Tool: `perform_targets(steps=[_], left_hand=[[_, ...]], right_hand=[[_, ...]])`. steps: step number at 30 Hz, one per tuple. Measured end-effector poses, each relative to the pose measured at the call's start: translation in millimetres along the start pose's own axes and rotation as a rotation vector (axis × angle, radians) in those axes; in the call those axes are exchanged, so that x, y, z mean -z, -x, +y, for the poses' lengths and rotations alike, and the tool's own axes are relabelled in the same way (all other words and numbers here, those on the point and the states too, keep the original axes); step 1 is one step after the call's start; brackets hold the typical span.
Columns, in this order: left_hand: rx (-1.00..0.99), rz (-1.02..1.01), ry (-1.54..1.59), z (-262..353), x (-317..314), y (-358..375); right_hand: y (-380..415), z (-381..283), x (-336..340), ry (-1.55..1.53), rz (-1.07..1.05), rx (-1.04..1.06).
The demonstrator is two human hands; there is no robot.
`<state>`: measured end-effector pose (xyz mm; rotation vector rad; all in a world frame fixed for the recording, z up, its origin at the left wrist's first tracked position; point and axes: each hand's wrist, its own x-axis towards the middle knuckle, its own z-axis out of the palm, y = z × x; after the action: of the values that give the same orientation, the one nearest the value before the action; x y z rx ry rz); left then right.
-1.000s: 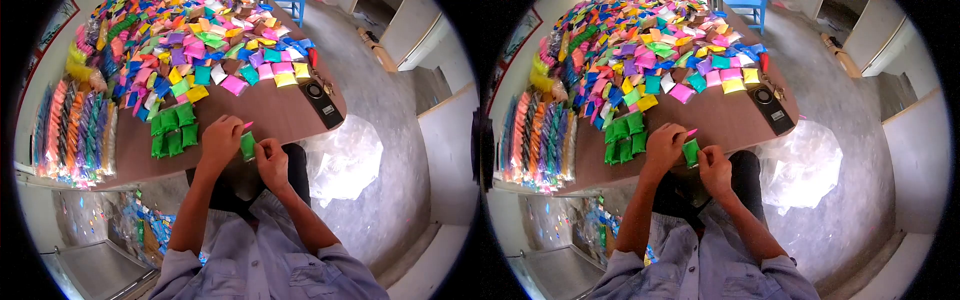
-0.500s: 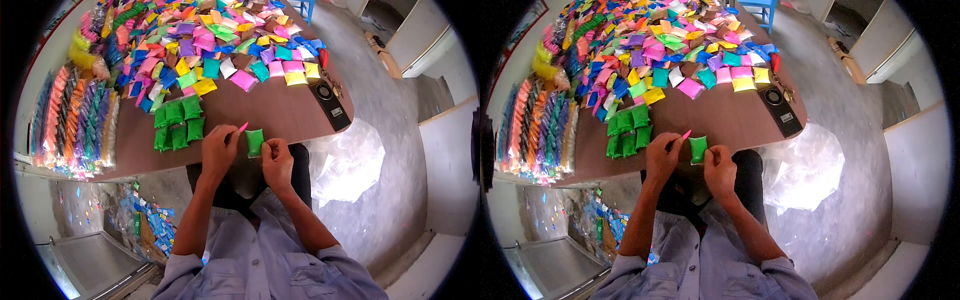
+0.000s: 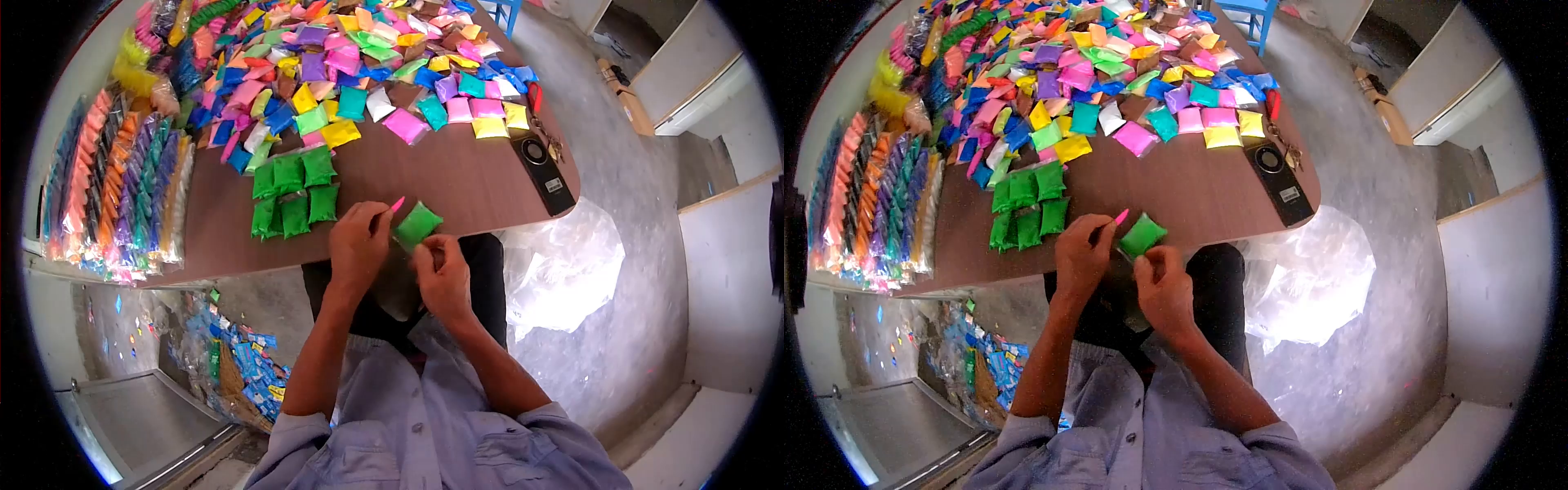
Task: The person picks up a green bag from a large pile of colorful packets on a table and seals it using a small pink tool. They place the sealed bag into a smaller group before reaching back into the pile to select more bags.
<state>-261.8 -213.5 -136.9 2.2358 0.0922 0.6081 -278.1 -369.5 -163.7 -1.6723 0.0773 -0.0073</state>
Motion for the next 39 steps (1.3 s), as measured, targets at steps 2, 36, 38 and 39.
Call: perform_targets(steps=[2, 36, 38, 39], left_hand=[[0.027, 0.026, 0.035, 6, 6, 2], [0.067, -0.027, -0.085, 21, 1, 19], [0.058, -0.052, -0.074, 19, -1, 20], [0.069, -0.043, -0.113, 14, -1, 19]], right_hand=[[4, 0, 12, 0.156, -0.106, 0.192], [-61, 2, 18, 0.51, -0.09, 0.866], [-59, -1, 17, 0.514, -0.087, 0.862], [-59, -3, 18, 0.52, -0.079, 0.854]])
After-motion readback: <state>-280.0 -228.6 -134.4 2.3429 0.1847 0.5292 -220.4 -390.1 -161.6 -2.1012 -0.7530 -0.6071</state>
